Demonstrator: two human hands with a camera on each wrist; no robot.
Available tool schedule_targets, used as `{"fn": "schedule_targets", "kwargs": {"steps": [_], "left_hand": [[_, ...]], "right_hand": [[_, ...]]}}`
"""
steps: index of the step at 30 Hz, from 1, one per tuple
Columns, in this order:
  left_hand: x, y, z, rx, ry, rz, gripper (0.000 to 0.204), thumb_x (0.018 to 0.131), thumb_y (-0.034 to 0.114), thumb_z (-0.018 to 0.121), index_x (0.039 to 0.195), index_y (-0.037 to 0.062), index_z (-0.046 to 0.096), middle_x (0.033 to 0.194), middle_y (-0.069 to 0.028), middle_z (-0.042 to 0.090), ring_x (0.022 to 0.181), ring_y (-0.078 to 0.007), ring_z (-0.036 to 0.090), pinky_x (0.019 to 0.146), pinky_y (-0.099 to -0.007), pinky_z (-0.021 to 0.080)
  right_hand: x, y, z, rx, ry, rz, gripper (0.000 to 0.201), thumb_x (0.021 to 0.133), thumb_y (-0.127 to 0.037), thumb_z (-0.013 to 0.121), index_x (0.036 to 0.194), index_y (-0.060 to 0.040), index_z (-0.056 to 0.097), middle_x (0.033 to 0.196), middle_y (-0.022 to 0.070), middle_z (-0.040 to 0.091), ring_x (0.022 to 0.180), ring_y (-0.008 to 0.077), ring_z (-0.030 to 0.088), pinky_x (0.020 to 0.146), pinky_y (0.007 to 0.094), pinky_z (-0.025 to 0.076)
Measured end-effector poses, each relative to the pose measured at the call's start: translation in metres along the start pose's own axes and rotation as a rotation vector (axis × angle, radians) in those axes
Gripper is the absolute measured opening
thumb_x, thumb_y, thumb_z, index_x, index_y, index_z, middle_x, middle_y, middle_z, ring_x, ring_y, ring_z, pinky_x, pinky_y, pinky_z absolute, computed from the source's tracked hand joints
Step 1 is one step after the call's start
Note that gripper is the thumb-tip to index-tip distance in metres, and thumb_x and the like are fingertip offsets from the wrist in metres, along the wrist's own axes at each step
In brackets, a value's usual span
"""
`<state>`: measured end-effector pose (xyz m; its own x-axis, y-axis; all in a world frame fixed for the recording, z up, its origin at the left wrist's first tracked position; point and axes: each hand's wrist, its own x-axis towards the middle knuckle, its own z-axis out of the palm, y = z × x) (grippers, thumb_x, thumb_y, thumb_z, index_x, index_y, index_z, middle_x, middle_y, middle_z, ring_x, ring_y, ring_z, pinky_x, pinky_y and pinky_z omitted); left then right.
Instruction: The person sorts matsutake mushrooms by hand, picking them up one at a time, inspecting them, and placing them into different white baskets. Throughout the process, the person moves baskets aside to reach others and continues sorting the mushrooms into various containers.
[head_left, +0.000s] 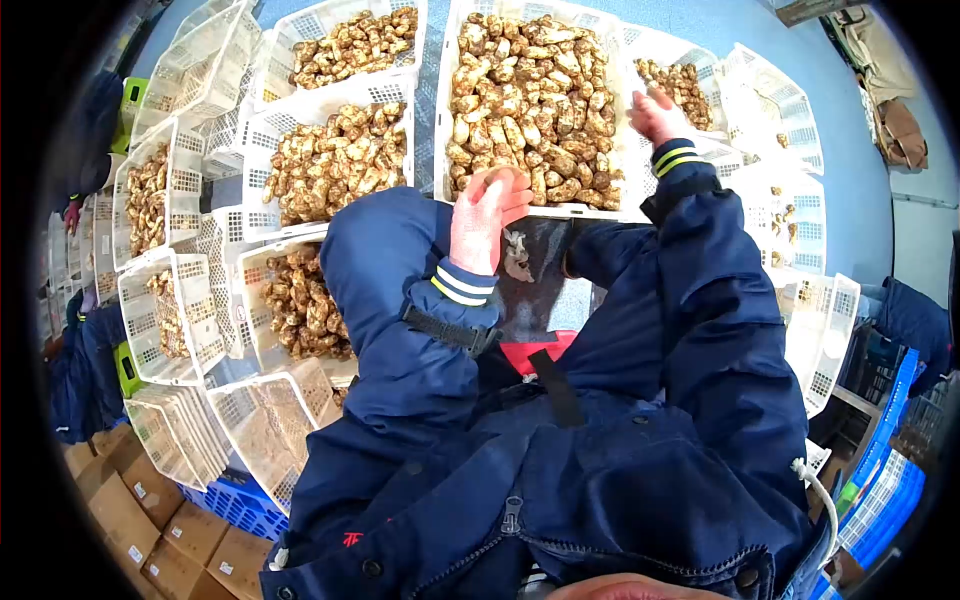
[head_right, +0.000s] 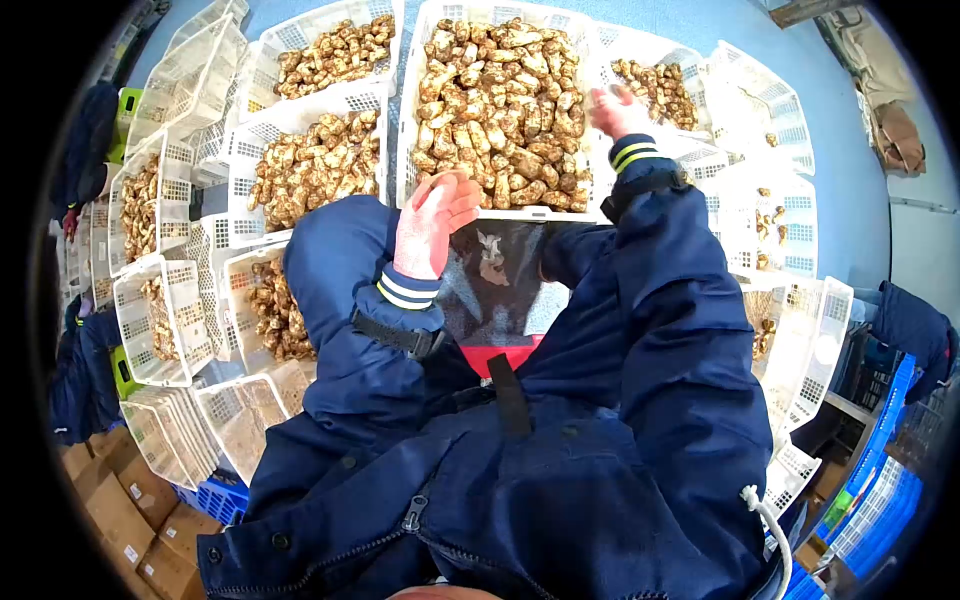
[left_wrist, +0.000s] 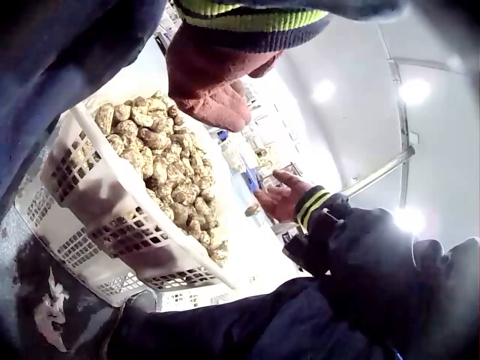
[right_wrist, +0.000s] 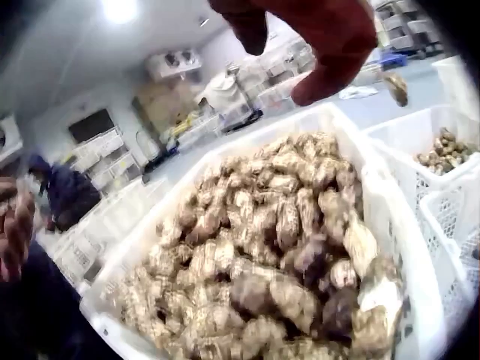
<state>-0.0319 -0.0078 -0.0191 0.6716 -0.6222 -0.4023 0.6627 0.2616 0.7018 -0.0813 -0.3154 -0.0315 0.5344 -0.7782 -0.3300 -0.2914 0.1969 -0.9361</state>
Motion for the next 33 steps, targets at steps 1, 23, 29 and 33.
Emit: {"fn": "schedule_targets", "kwargs": {"steps": [1,23,29,33], "left_hand": [[0.001,-0.001,0.001,0.004,-0.013,-0.005,0.031,0.084,0.024,0.053,0.105,0.0022,0.05,0.092,-0.0101,0.058,0.082,-0.0188,0.059,0.071,-0.0298,0.048],[-0.004,-0.005,0.001,-0.176,-0.26,-0.001,0.039,0.081,0.029,0.058,0.107,0.0015,0.048,0.1,-0.0116,0.055,0.091,-0.0218,0.055,0.082,-0.0381,0.044],[-0.001,-0.003,0.001,-0.25,-0.136,0.127,0.032,0.081,0.019,0.059,0.103,-0.0009,0.048,0.098,-0.012,0.056,0.091,-0.0231,0.056,0.077,-0.0367,0.046],[-0.005,0.005,0.003,-0.154,-0.104,0.021,0.03,0.081,0.015,0.058,0.103,-0.0022,0.048,0.095,-0.0154,0.059,0.083,-0.0268,0.06,0.069,-0.0349,0.049]], "right_hand": [[0.01,0.014,0.003,-0.24,-0.394,-0.016,0.048,0.078,-0.026,0.06,0.118,-0.005,0.044,0.093,0.0109,0.061,0.089,0.0193,0.057,0.076,0.0267,0.046],[-0.145,-0.012,0.079,0.413,-0.738,-0.158,0.055,0.075,-0.005,0.061,0.123,0.001,0.035,0.12,0.015,0.045,0.103,0.0183,0.049,0.086,0.0259,0.039],[-0.158,-0.02,0.082,0.093,-0.679,-0.257,0.045,0.08,-0.01,0.054,0.12,0.0029,0.04,0.111,0.013,0.053,0.102,0.0175,0.049,0.087,0.0261,0.038],[-0.148,-0.016,0.069,0.04,-0.554,-0.26,0.034,0.083,-0.013,0.05,0.114,0.0016,0.048,0.098,0.0092,0.06,0.091,0.0131,0.055,0.077,0.0225,0.042]]}}
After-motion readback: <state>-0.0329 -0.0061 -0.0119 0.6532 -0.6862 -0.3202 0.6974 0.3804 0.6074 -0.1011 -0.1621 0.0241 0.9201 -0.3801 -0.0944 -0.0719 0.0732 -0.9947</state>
